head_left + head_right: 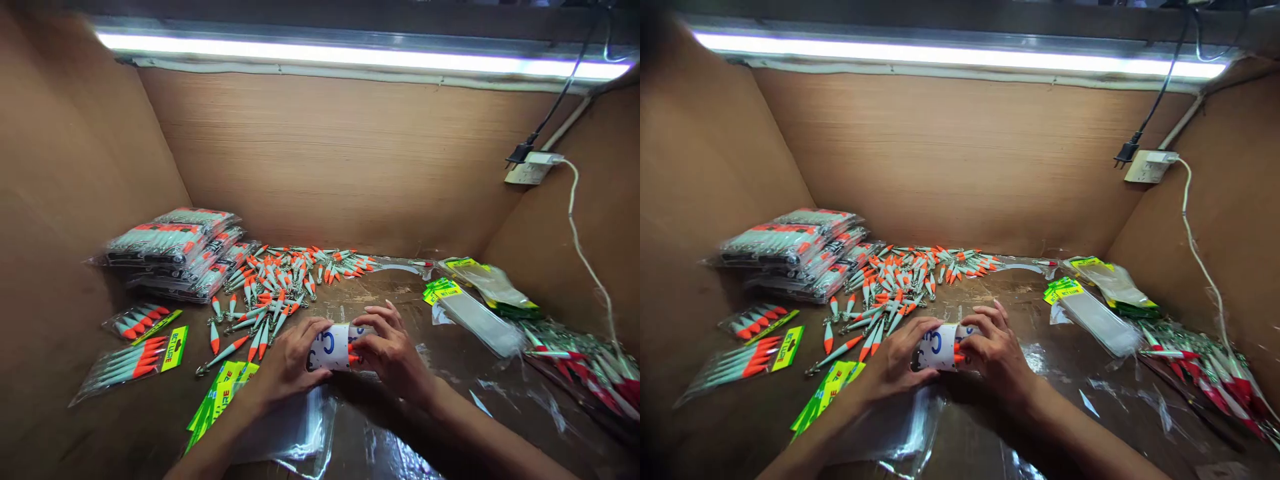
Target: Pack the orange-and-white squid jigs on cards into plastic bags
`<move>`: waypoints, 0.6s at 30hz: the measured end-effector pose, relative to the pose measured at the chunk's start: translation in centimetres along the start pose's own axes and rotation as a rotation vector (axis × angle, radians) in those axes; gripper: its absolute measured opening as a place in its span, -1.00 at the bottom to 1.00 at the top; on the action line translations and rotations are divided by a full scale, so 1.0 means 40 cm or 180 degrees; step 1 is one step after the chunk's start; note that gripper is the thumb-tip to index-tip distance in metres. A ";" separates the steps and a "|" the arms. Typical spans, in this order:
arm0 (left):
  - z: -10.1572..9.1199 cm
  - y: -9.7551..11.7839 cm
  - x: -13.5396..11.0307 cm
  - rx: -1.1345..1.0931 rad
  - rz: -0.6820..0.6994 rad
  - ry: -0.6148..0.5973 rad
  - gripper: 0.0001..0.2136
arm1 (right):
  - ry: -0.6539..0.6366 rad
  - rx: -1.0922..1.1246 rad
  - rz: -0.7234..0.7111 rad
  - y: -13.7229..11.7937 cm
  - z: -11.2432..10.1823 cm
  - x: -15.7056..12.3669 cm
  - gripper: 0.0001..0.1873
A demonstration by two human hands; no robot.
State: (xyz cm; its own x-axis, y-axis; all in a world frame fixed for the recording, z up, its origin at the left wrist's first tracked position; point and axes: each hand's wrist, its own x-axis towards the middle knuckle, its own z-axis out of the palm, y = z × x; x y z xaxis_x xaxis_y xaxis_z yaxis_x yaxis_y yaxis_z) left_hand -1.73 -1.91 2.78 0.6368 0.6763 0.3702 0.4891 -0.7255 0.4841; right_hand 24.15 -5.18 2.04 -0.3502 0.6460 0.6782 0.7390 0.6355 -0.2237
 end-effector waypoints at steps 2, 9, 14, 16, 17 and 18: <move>-0.004 0.001 -0.003 0.0006 -0.0019 0.0049 -0.29 | -0.0290 0.0143 -0.0084 0.011 -0.012 0.018 -0.91; -0.011 -0.009 -0.017 -0.0062 -0.0045 -0.0182 -0.24 | -0.0972 0.0746 0.0780 0.100 -0.042 0.160 -0.60; -0.005 -0.007 -0.022 -0.0028 0.0070 -0.0455 -0.19 | -0.1925 0.0130 0.1284 0.126 0.116 0.322 -0.67; -0.004 -0.009 -0.023 -0.0001 0.0036 -0.0489 -0.18 | -0.1973 -0.0082 0.1390 0.131 0.185 0.383 -0.66; -0.005 -0.011 -0.024 0.0005 0.0031 -0.0491 -0.19 | -0.1993 -0.0183 0.1461 0.131 0.216 0.410 -0.64; -0.005 -0.013 -0.025 0.0003 0.0044 -0.0484 -0.18 | -0.2020 -0.0265 0.1535 0.131 0.243 0.434 -0.63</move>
State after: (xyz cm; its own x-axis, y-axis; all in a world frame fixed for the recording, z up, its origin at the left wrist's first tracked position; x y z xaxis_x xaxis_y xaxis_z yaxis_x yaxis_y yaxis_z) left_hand -2.75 -2.17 2.33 0.7264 0.6392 0.2525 0.4803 -0.7349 0.4789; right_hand 16.37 13.49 5.84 -0.2231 0.9747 -0.0130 0.9242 0.2073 -0.3207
